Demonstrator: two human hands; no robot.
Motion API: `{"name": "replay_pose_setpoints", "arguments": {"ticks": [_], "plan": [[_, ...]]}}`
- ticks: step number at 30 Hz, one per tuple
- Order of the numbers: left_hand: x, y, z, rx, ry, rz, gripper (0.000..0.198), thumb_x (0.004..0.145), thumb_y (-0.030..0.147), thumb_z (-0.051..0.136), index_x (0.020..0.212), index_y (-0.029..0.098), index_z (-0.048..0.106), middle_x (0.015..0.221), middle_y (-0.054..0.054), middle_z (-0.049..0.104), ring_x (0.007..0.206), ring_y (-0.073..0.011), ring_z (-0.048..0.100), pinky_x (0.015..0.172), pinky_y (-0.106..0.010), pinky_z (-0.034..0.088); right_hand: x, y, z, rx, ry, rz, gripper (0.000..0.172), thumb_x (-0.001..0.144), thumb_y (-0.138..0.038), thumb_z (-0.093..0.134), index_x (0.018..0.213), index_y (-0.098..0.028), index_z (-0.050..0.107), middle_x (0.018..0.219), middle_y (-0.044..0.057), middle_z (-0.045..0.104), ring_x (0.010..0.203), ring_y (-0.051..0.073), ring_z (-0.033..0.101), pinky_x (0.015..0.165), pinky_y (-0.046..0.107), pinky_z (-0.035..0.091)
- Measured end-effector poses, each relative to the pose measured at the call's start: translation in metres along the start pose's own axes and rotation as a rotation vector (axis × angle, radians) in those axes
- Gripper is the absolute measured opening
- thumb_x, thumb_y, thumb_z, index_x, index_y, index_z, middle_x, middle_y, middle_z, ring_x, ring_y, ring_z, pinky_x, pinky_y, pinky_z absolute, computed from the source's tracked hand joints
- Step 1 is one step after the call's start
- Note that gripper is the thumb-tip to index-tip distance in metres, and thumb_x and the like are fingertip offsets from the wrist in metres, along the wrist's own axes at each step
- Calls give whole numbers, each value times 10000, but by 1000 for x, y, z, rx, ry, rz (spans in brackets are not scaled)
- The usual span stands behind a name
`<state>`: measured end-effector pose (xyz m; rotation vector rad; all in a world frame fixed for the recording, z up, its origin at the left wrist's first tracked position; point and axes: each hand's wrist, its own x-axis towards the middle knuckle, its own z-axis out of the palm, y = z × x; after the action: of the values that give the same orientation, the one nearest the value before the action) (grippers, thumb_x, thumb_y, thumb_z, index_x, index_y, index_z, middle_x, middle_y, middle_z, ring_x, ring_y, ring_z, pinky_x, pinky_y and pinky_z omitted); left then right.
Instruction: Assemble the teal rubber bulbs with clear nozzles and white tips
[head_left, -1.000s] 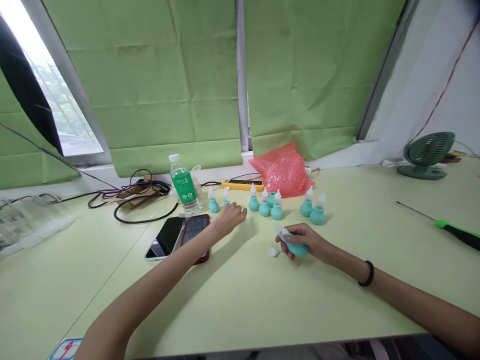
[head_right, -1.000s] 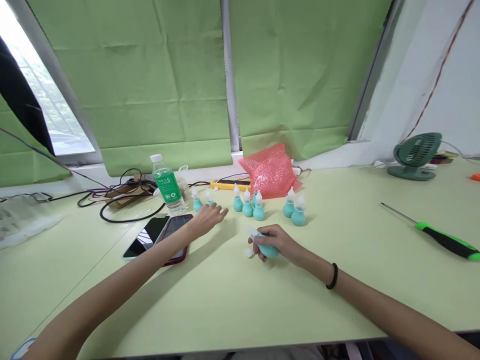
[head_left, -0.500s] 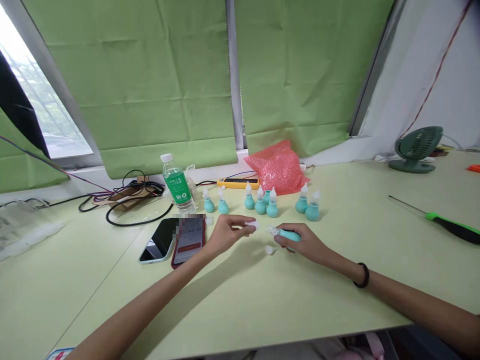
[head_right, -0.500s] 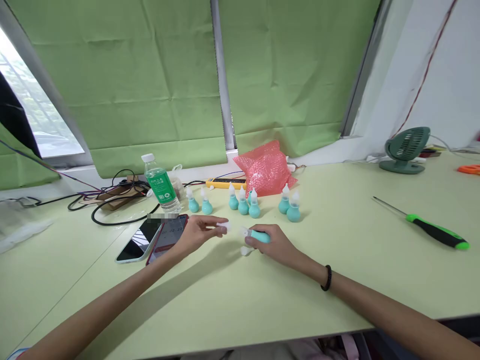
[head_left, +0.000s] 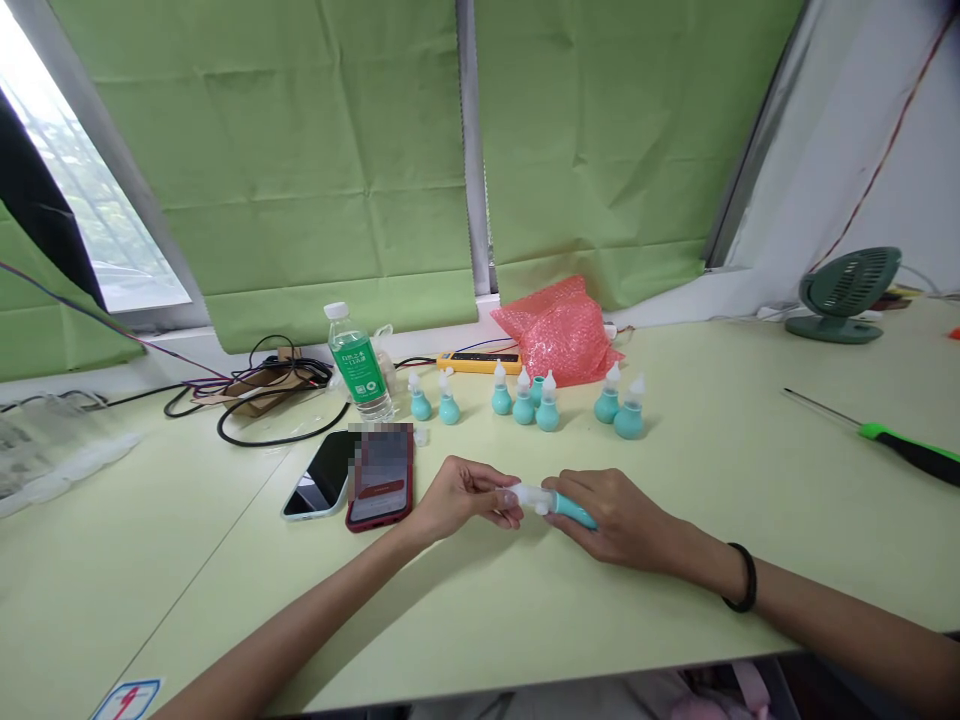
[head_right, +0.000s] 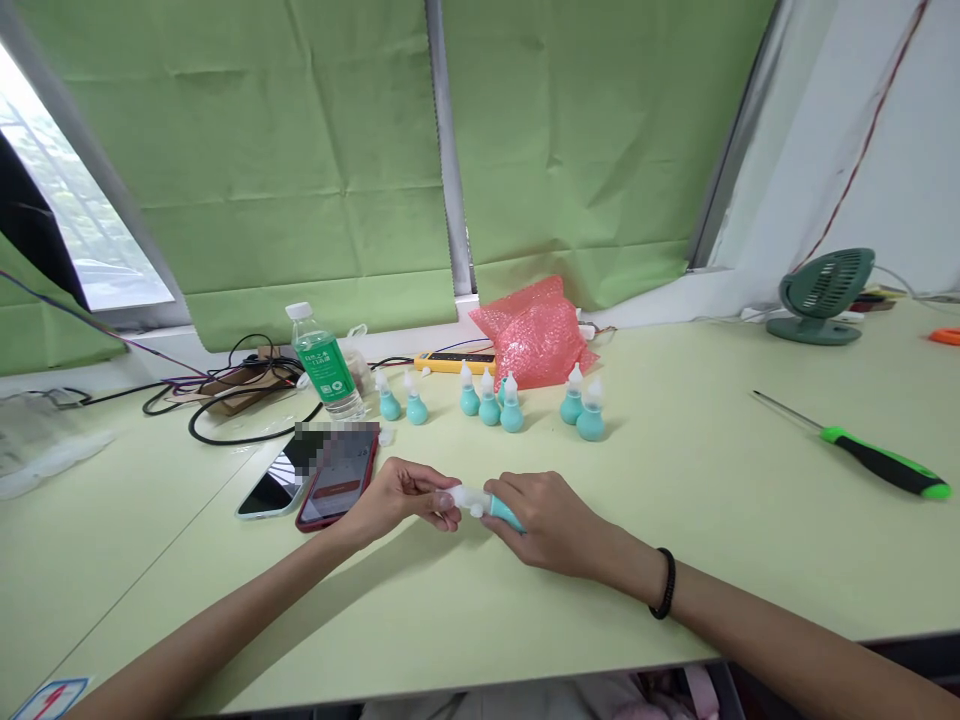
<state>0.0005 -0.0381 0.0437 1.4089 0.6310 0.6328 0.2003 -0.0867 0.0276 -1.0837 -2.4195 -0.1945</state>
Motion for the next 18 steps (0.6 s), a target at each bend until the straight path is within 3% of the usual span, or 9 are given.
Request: {"name": "replay_pose_setpoints", "arguments": {"ticks": [8,12,18], "plan": [[-3,-3,-3,282,51,54,308,634,288,621,873,95,640,722,-80,659,673,-175,593,671,-295,477,-2,-1,1,-109,-55,-27,202,813,-278,382,904,-138,494,720,60,564,605,134,508,486,233,284],[-6,-5,0,488,86,136,271,677,293,576,868,114,648,755,-64,655,642,-144,542,557,-218,426,-1,-1,0,-83,-95,-7,192,807,-271,394,902,-140,496,734,60,568,620,140,513,495,238,286],[-9,-3,5,740,60,279,264,738,292,504,778,82,660,592,-32,604,508,-86,422,464,-196,324,1,0,-5,3,-171,14,188,804,-275,399,898,-147,500,715,46,572,604,140,512,518,243,293]]}}
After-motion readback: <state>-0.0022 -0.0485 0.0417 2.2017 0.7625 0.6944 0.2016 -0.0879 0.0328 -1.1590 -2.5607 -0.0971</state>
